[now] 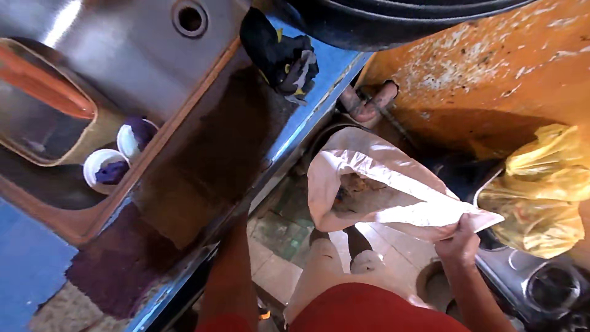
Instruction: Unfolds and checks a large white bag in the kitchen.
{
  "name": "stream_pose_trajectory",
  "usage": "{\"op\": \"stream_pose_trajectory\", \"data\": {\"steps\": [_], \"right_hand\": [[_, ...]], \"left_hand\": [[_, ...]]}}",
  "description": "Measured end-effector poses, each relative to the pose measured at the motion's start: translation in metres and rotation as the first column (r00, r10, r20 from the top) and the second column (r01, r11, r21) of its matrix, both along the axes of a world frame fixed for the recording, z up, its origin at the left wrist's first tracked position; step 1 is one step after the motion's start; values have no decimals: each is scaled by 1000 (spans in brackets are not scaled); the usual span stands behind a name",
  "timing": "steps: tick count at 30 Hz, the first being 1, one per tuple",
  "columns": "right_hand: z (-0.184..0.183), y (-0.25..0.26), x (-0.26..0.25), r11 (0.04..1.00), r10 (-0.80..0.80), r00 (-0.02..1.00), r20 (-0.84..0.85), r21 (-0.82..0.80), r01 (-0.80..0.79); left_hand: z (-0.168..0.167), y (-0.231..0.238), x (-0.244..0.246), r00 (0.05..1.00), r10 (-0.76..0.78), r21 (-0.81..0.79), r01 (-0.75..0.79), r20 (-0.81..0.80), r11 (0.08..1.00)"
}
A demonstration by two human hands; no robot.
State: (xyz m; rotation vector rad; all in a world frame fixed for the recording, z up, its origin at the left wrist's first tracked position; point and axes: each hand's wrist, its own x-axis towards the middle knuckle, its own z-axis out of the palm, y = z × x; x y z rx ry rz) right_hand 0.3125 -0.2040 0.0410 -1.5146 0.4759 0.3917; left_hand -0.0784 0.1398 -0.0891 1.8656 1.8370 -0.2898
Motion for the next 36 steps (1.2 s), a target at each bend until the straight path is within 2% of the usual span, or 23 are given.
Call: {"op": "stream_pose_trajectory", "data": {"steps": [2,7,10,12,14,17,20,22,26,28,32,36], "right_hand": [[1,0,-1,1000,1,1000,3,4,-1],[0,-2,0,1000,20,999,33,2,-20],[0,-2,-1,1000,7,999,35,15,-8],[-1,-5,0,1000,-8,1000,29,26,8],[-1,-8,-1,1000,-17,1000,19,24,17],[-3,-11,-4,999,-35,999,0,9,35],[-7,-12,-4,999,-46,999,-15,15,46],[-11,-13,-3,1000,-5,1000,-16,15,5],[-10,-9,3,999,33,999,20,22,-34],[-5,-6,7,995,89,995,37,31,-90],[1,-4,13,989,147,988,38,25,-148],[3,1,19,990,134,990,52,38,-136]], "left_hand": [[-11,-1,8,1000,-23,124,25,-18,992],[-7,0,15,998,34,134,-28,-44,991],[12,-5,29,991,46,108,-32,-123,994],[4,-2,29,987,47,94,-33,-153,995],[-6,-1,25,991,19,145,1,-132,989],[-4,-1,28,996,3,195,15,-89,981],[7,5,36,1000,-7,111,7,-2,994],[21,8,43,996,-64,37,66,-60,997],[7,2,43,980,-147,17,151,-136,988],[27,-7,56,969,-163,-3,166,-187,986],[30,-13,64,986,-85,27,90,-140,996],[43,-8,75,975,-64,-95,44,-211,994]]}}
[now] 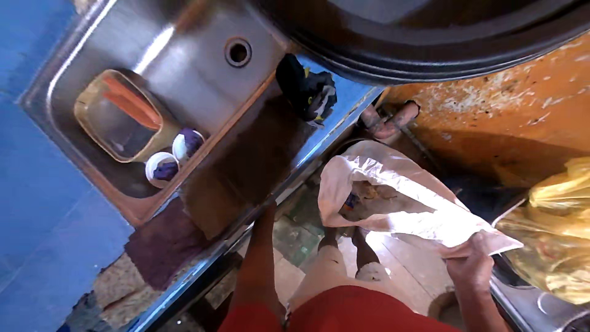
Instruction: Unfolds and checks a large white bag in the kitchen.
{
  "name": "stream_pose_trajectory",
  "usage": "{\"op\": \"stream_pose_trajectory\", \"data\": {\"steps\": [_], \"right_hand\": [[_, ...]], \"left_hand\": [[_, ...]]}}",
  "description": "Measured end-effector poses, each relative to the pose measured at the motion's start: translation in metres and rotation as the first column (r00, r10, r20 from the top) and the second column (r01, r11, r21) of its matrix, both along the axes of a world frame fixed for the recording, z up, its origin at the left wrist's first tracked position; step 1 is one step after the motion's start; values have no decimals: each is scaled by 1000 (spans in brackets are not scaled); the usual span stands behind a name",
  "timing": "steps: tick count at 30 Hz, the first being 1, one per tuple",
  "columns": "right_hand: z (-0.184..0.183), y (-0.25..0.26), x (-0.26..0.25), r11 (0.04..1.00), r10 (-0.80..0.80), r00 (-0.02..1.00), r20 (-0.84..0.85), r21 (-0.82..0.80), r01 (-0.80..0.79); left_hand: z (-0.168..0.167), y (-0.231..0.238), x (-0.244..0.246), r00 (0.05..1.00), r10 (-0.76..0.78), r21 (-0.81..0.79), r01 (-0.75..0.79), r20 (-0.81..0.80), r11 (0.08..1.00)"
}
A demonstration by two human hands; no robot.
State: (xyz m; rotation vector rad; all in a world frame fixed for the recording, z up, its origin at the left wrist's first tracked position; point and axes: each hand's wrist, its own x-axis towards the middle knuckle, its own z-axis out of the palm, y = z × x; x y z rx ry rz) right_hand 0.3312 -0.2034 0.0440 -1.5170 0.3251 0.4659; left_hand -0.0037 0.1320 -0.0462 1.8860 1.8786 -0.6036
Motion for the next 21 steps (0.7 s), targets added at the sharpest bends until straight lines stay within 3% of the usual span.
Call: {"op": "stream_pose_trajectory", "data": {"steps": [5,10,15,21], "right_hand": [[-4,-4,6,1000,-2,1000,-29,-5,1],[-9,-11,11,999,27,999,-22,27,-26],[-1,-7,13,999,51,999,-15,14,-51],[9,-3,11,998,69,998,12,-2,-69]], "left_hand": [[26,-9,21,999,-34,52,34,6,998],[31,-23,38,999,-32,47,31,18,998],[24,-47,40,968,-161,95,145,192,985],[32,-77,36,935,-202,-84,235,291,968]]}}
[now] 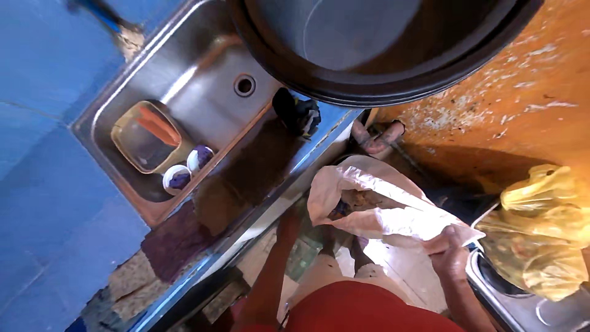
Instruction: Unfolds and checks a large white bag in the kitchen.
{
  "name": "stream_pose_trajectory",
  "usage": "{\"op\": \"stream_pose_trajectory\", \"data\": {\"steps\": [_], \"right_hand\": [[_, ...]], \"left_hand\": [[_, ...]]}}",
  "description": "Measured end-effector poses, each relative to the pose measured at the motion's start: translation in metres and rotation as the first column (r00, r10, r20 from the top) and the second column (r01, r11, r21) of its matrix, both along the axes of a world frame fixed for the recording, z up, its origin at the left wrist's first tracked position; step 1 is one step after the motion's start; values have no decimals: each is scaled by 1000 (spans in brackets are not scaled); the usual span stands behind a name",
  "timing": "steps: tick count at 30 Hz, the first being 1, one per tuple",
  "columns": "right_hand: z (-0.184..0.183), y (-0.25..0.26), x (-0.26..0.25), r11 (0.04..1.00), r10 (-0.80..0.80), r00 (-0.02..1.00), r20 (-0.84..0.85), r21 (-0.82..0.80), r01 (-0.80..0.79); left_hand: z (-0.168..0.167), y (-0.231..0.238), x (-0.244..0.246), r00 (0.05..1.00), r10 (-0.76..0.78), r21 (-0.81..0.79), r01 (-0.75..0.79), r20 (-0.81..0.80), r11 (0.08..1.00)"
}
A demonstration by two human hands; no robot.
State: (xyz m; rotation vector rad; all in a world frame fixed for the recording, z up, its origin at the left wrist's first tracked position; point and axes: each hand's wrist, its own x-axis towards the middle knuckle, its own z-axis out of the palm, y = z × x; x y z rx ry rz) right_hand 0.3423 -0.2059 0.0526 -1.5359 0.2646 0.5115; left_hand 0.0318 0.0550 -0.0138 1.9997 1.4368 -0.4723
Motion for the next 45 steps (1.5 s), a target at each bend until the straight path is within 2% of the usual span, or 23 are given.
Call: {"op": "stream_pose_trajectory", "data": {"steps": [2,5,9,12,16,20,31,36,45], "right_hand": [[2,0,1,999,40,999,23,-7,-40],[4,-6,2,990,140,988,59,-20,-139],[8,-20,-2,969,247,964,97,-46,-244],[8,-30,-5,952,306,947,93,-44,-303],[18,-27,-9,941,338,937,84,-57,-334],[21,-22,-8,932,361,929,76,-58,-357],[26,-11,-6,927,373,928,26,-61,-371],[32,-5,-3,908,403,915,4,-124,-400],[35,0,-1,906,400,916,-9,-149,-397]], "left_hand": [[5,-10,-2,999,3,-94,1,42,996],[21,-20,2,984,69,-141,-46,165,989],[57,-18,24,932,154,-112,-123,329,986],[74,-10,38,914,119,-72,-99,388,992],[75,-1,43,931,1,-55,20,364,998],[73,-5,40,929,-36,-42,55,367,998],[83,-13,36,949,22,-25,-15,314,1000],[75,-17,37,930,60,-37,-50,363,998],[84,-21,44,953,57,-64,-39,297,997]]}}
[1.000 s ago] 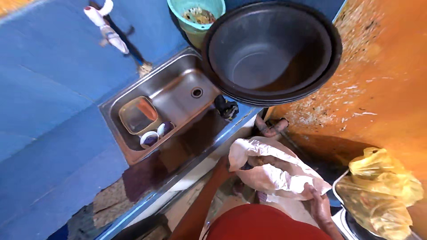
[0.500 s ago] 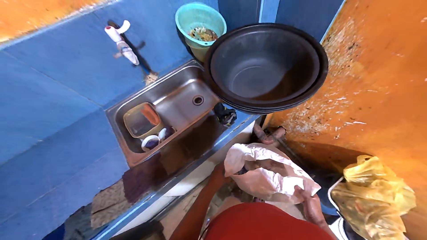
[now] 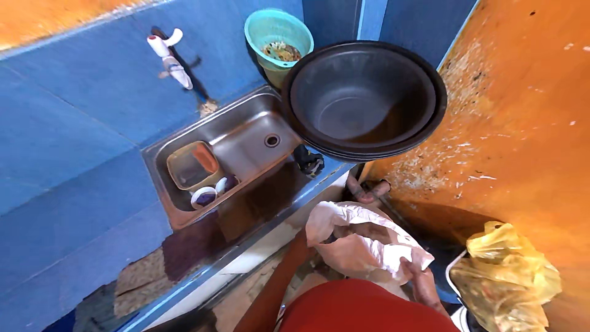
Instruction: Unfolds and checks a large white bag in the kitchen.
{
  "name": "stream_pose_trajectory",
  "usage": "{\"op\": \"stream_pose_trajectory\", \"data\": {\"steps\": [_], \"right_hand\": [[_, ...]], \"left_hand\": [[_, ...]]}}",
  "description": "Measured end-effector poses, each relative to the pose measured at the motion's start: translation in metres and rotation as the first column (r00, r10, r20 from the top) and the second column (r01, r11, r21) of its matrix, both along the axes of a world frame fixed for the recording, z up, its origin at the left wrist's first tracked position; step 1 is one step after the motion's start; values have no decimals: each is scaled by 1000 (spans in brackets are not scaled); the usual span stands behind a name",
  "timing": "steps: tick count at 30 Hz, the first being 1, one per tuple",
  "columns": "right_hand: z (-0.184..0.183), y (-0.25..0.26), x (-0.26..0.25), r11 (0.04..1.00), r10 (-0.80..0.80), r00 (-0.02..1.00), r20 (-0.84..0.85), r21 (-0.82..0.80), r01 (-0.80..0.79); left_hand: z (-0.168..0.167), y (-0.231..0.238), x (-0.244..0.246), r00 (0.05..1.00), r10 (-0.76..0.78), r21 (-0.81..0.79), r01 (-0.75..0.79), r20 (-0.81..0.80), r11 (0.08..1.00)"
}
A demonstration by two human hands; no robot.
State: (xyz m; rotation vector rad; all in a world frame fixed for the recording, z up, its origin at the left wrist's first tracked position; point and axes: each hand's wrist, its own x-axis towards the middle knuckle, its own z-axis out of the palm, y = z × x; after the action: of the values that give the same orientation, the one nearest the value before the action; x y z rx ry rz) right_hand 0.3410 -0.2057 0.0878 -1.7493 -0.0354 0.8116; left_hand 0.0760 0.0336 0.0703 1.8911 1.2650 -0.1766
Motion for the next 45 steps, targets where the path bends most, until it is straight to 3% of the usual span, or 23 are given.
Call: {"op": "stream_pose_trajectory", "data": {"steps": [25,33,37,40,45], "right_hand": [[-4,0,-3,1000,-16,1000,9,-14,16],[-11,-7,-2,996,-47,998,-33,71,49],[-19,-22,3,991,63,998,-30,123,-59],[-25,-32,3,965,246,967,-69,109,-238],[-13,5,-6,898,416,905,-90,-113,-424]], "left_hand": [[-9,2,0,1000,-17,9,17,15,1000],[-5,1,-3,998,-50,15,50,-31,999],[-17,10,-11,998,-55,59,54,21,997],[-33,24,-12,997,-52,35,50,61,998],[-49,40,36,979,-50,7,50,197,999]]}}
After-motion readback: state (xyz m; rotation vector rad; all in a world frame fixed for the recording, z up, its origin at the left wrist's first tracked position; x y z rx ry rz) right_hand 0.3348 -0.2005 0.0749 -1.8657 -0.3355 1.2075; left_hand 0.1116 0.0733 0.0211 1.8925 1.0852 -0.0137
